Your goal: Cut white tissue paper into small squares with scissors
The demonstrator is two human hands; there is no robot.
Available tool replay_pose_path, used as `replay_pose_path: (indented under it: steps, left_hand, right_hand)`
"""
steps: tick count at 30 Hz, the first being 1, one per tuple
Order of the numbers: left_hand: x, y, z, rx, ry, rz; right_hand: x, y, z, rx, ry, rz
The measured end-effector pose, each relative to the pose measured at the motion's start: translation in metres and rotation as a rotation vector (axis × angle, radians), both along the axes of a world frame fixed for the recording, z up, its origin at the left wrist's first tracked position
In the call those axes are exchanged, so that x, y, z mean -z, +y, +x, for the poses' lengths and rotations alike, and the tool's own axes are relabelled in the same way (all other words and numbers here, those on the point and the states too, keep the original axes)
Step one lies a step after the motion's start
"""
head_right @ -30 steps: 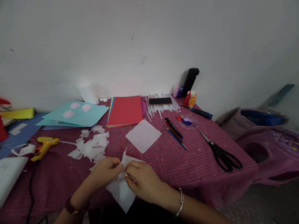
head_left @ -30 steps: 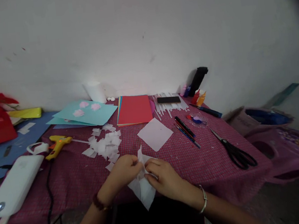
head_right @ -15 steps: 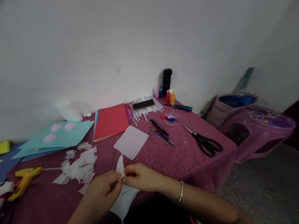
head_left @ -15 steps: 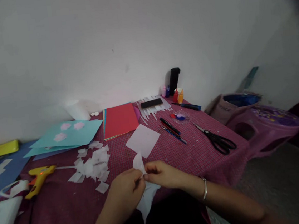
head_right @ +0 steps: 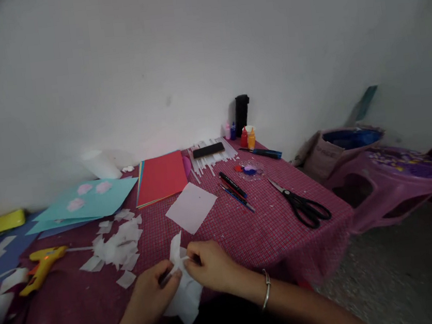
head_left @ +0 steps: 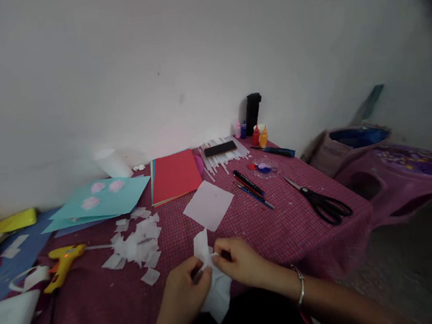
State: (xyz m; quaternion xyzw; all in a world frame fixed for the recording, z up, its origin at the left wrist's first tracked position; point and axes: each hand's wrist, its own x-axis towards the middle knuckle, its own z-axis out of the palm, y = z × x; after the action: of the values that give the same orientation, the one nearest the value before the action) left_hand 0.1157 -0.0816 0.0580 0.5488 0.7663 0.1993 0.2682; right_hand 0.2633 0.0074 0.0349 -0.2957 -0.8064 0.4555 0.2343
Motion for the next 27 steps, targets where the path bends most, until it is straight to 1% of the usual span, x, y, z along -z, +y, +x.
replay_pose_path:
  steps: [1,3,5,7,11,14,16,18,21,23,25,26,27]
  left_hand:
    - [-0.002,0.0,0.002,-0.001,0.017,-0.005]
    - [-0.009,-0.001,0.005,-0.028,0.114,-0.011]
    - [-0.019,-0.002,0.009,-0.073,0.251,0.0]
    - [-0.03,-0.005,0.011,-0.1,0.382,0.019]
    - [-0.052,-0.011,0.007,-0.05,0.549,0.02]
    - [-0.06,-0.015,-0.001,-0.053,0.576,0.011]
    - [-0.06,-0.018,-0.008,-0.088,0.565,0.027]
    - [-0.056,-0.022,-0.014,-0.118,0.525,0.031]
    - [-0.047,-0.026,-0.022,-0.134,0.371,-0.002]
    - [-0.041,-0.026,-0.026,-0.074,0.193,0.01]
    - [-0.037,-0.023,-0.029,0.018,0.033,0.052]
    - [-0.037,-0.02,-0.029,0.044,0.006,0.074]
    - [-0.037,-0.017,-0.029,0.045,0.025,0.089]
  right_hand:
    - [-0.001,-0.001,-0.001,-0.012,0.003,0.026]
    - [-0.004,-0.003,-0.003,-0.057,0.023,0.075]
    - [-0.012,-0.005,-0.005,-0.119,0.034,0.125]
    - [-0.023,-0.007,-0.007,-0.189,0.028,0.192]
    - [-0.049,-0.009,-0.013,-0.303,-0.012,0.357]
    - [-0.061,-0.006,-0.015,-0.305,-0.065,0.437]
    - [-0.062,-0.002,-0.016,-0.254,-0.081,0.455]
    - [-0.06,0.002,-0.016,-0.204,-0.083,0.439]
    - [-0.055,0.004,-0.014,-0.163,-0.09,0.423]
    - [-0.052,0.003,-0.014,-0.172,-0.092,0.437]
    - [-0.051,0.001,-0.014,-0.202,-0.09,0.454]
    - [-0.052,0.0,-0.014,-0.22,-0.086,0.458]
    - [-0.052,-0.001,-0.014,-0.237,-0.081,0.461]
